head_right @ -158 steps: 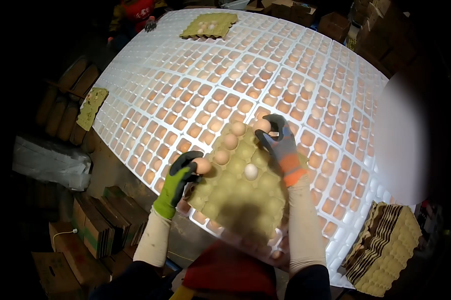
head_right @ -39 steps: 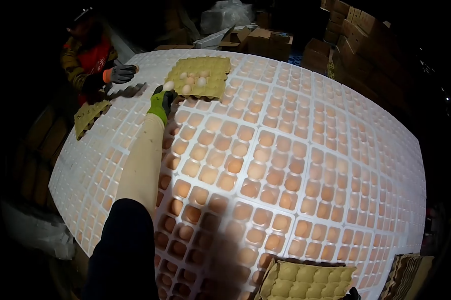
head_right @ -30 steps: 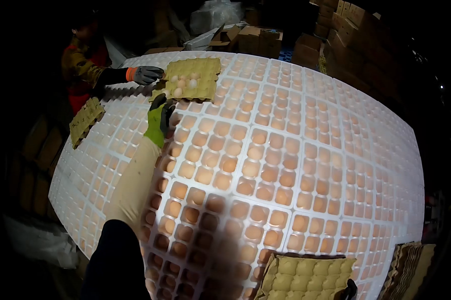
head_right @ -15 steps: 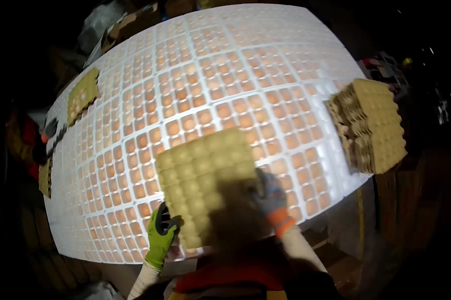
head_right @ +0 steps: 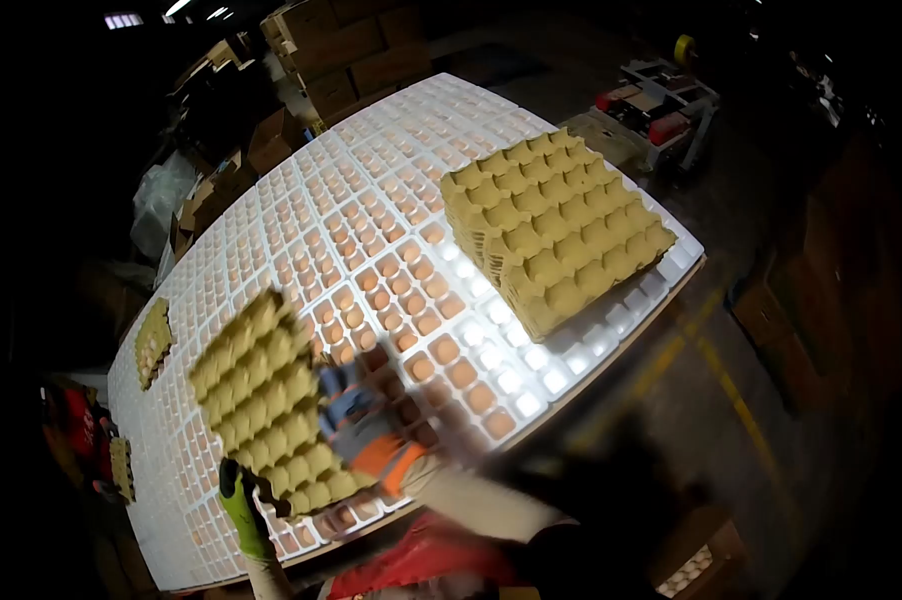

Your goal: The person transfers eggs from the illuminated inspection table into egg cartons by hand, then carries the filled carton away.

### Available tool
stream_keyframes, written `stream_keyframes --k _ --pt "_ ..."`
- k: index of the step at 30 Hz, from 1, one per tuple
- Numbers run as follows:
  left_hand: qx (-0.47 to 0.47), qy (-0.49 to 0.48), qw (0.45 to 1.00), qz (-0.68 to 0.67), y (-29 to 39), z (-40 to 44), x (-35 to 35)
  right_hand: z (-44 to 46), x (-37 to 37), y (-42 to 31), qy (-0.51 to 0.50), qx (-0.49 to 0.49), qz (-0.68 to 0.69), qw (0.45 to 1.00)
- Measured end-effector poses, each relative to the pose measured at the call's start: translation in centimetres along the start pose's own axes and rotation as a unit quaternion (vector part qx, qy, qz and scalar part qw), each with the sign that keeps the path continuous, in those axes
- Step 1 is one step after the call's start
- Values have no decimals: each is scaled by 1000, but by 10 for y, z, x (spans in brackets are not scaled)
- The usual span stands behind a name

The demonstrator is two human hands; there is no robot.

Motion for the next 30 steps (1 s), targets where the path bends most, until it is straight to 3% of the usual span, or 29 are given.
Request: stream_keyframes --k 1,2,5,6,7,9,11,14,15,17,18,19,20,21,22,23,24,25,26,29,30 --pt "-38 40 998 38 16 7 -17 5 47 14 22 20 -26 999" --pt "-39 -6 999 -19 55 7 -43 0 68 41 69 -65 14 995" --pt "-84 -223 958 -162 188 9 -136 25 199 115 196 -87 259 942" --pt "-92 -262 935 -219 185 15 -186 32 239 138 221 -77 203 951" --pt "-85 -251 937 -227 213 16 -216 37 276 181 267 -12 3 964" --pt "-109 -322 909 -240 272 10 -277 53 342 210 232 -85 -93 965" --pt "-110 -280 914 -273 283 0 -349 69 389 316 208 -117 -122 963" --pt "-120 -246 958 -88 295 -13 -389 73 383 395 173 -83 -161 968" --pt "-112 -240 961 -85 291 -20 -395 73 369 371 113 -158 -179 964" --pt "-127 -189 973 -30 281 -29 -404 71 358 407 111 -30 -147 982" --pt "-128 -206 970 -19 281 -26 -402 75 358 413 100 -21 -140 985" --pt "-112 -198 974 -12 279 -27 -410 74 363 419 54 -63 17 996" --pt "-96 -172 980 -23 275 -26 -419 76 366 412 7 -106 174 979" --pt "-79 -148 985 -31 271 -26 -426 78 372 386 -38 -164 207 964" --pt "14 -209 974 -84 257 -27 -449 74 371 418 -74 -257 272 924" --pt "22 -199 977 -74 262 -27 -448 71 369 437 -95 -291 288 907" --pt "95 -272 929 -233 272 -29 -446 68 367 447 -104 -293 286 906" --pt "161 -327 846 -389 281 -30 -445 68 366 456 -112 -290 281 908" --pt "174 -332 822 -428 287 -30 -448 71 365 464 -116 -281 278 911" --pt "180 -304 821 -449 278 -33 -452 74 364 482 -124 -269 276 915" --pt "179 -288 845 -414 287 -34 -448 76 366 488 -123 -266 274 916"
Point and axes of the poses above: each hand's wrist, its own z-axis towards the middle knuckle, its own x-axis out of the back of the hand, y = z × x, the point moved 1 cm from there along z, towards the middle knuckle, and after that the axes turned 14 degrees about z, right-handed, at the moved point
